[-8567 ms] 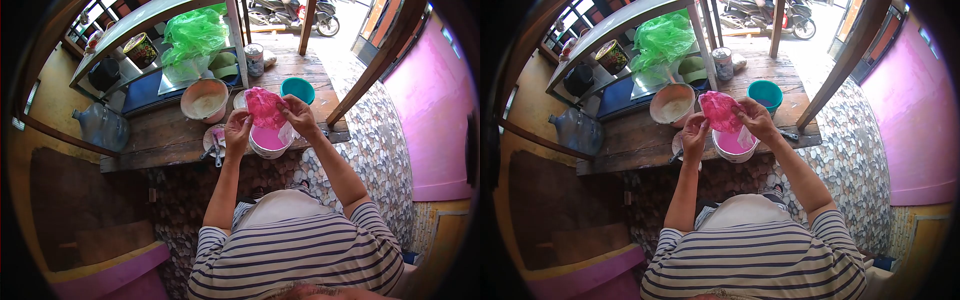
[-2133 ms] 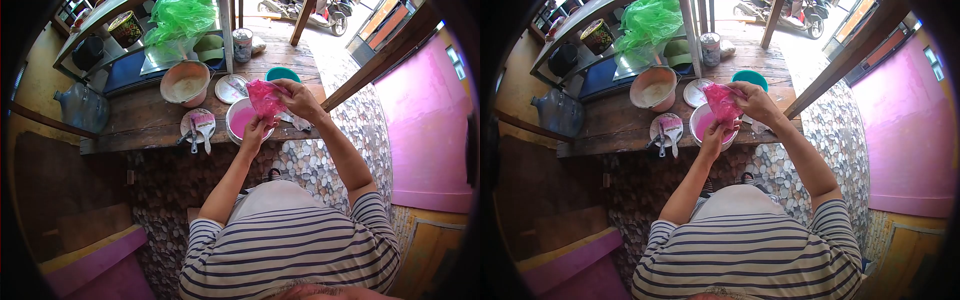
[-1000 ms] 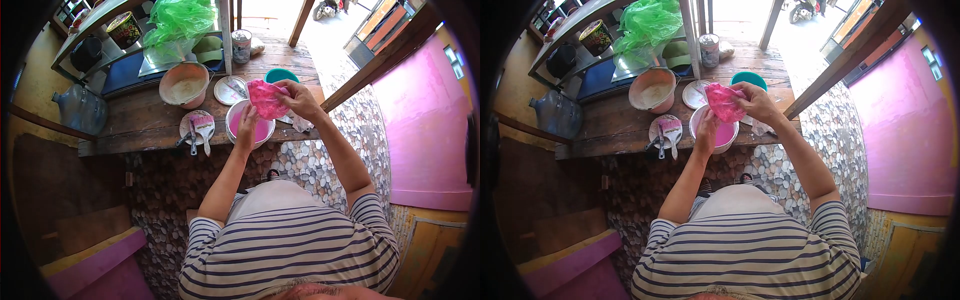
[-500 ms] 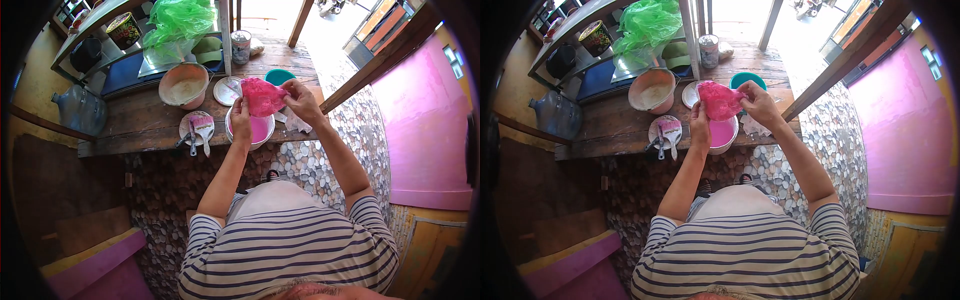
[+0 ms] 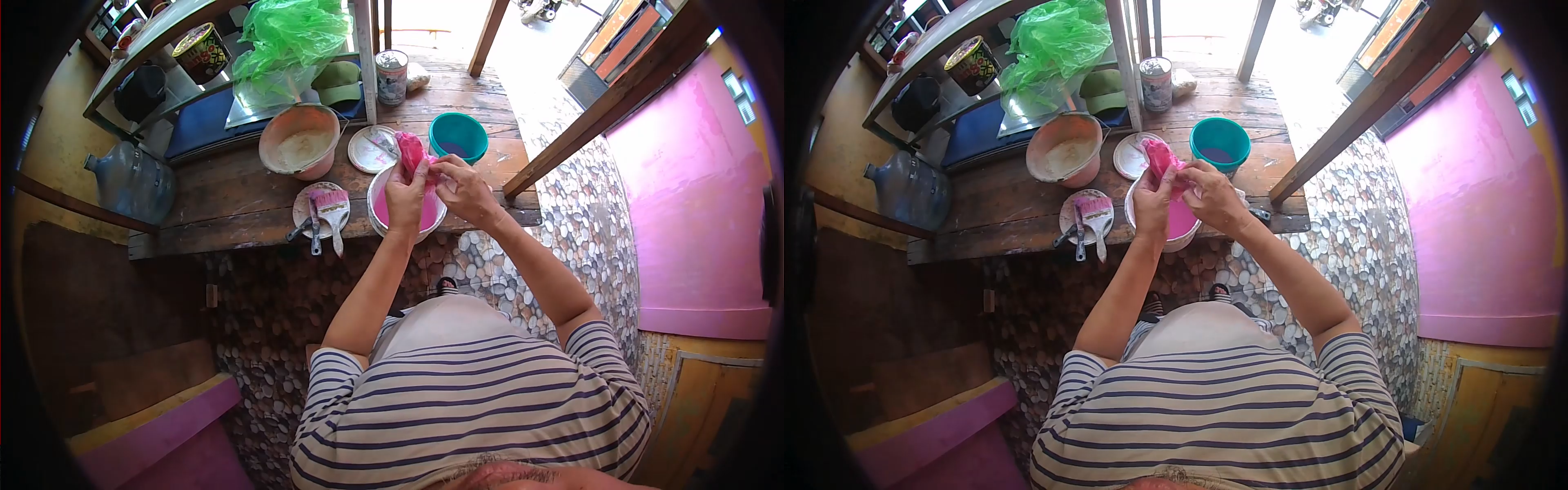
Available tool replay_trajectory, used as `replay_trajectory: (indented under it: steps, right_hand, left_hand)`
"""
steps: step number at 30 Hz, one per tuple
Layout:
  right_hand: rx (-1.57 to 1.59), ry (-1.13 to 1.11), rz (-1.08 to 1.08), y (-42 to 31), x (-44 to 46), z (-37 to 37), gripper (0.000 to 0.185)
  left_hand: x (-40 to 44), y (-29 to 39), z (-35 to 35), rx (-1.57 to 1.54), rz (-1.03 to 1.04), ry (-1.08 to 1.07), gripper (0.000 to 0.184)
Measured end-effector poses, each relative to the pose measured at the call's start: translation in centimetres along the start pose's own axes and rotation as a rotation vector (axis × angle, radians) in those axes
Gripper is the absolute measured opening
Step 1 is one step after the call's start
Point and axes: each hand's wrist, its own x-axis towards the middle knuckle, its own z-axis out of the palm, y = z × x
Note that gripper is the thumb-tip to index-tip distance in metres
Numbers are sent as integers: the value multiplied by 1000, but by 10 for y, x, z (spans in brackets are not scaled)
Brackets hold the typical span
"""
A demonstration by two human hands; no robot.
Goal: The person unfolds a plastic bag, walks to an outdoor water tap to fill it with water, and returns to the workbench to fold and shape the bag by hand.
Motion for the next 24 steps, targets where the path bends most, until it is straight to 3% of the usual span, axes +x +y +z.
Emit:
replay_trajectory:
  steps: [1,3,7,9,13,15,24]
  right_hand:
    - [0,0,-1,1,-1,1,32]
    - [372,73,322,4,-2,3,44]
    - [162,177,293,35,-10,24,58]
    - [604,-10,567,39,-9,27,61]
    - [790,-94,614,34,-8,19,58]
    - [832,-48,492,39,-8,23,56]
    - [627,10,596,38,-4,26,45]
  left_hand:
    - [2,-2,-1,11,-2,37,22]
    - [6,-4,-3,12,16,69,21]
    - [8,-2,-6,33,14,119,18]
    - [12,-4,-8,53,20,119,18]
    - [15,-9,-12,123,33,115,18]
    - [15,-12,-15,157,34,110,17]
    - [12,-23,-16,274,23,99,16]
